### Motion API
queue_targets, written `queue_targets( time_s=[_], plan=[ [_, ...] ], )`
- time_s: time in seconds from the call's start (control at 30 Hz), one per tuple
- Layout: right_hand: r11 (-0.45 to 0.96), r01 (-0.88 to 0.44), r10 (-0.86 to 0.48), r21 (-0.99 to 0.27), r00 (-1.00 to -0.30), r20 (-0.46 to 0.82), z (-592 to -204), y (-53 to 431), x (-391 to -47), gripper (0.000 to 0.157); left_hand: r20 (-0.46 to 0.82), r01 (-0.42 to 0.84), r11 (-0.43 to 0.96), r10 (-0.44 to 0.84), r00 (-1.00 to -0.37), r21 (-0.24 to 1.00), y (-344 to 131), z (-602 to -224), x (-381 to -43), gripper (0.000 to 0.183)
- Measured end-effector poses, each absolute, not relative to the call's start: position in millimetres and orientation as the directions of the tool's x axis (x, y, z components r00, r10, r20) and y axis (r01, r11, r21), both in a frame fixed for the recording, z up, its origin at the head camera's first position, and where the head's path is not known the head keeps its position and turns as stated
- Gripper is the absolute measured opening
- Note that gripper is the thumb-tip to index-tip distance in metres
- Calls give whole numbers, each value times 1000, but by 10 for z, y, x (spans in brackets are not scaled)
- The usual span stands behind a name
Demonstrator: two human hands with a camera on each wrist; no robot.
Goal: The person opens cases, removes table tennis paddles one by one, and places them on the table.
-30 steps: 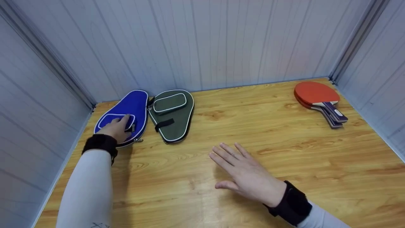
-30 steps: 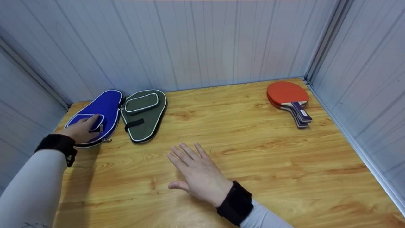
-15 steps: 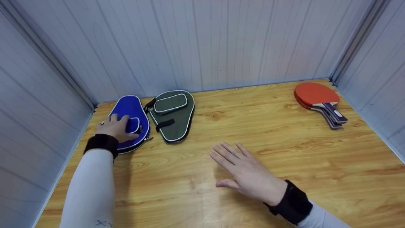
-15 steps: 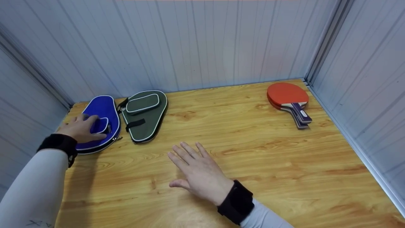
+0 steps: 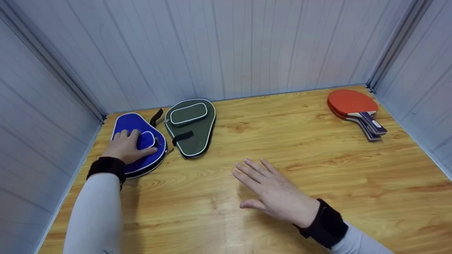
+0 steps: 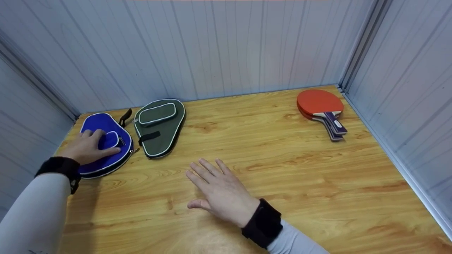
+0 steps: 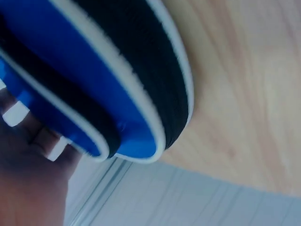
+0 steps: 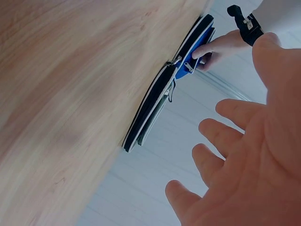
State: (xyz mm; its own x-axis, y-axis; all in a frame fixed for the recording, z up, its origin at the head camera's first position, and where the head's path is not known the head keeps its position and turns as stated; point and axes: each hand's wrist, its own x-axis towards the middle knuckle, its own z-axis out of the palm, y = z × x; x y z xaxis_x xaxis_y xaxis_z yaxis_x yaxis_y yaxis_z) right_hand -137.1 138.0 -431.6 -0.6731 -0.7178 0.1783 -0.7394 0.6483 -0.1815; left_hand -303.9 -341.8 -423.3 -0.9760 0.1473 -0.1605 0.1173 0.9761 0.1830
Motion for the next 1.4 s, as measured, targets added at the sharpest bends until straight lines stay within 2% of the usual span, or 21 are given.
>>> queue_targets(
  time_s=[0.23,0.37,0.5,0.73,1.0,1.4],
  plan=[
    [654,-737,-714,-170,-675,183,-4294,1397,-1383,82,-51,113,964,128,-990,240,-3415,-4411,-3007,107],
    [684,-709,-687,-170,-705,177,-4263,1434,-1406,82,38,159,952,155,-987,260,-3406,-4471,-2983,89],
    [716,-669,-649,-200,-743,162,-4228,1491,-1444,83,72,173,945,159,-985,277,-3423,-4474,-2947,73],
    [768,-600,-568,-223,-800,195,-4177,1676,-1531,81,107,162,951,138,-985,262,-3419,-4387,-2899,74],
    [848,-502,-459,-171,-856,238,-4092,1964,-1584,77,238,213,957,165,-957,195,-3399,-4191,-2861,67],
    [900,-391,-340,-193,-907,248,-4061,2325,-1553,67,234,256,942,205,-951,217,-2930,-3844,-2809,72]
  ],
)
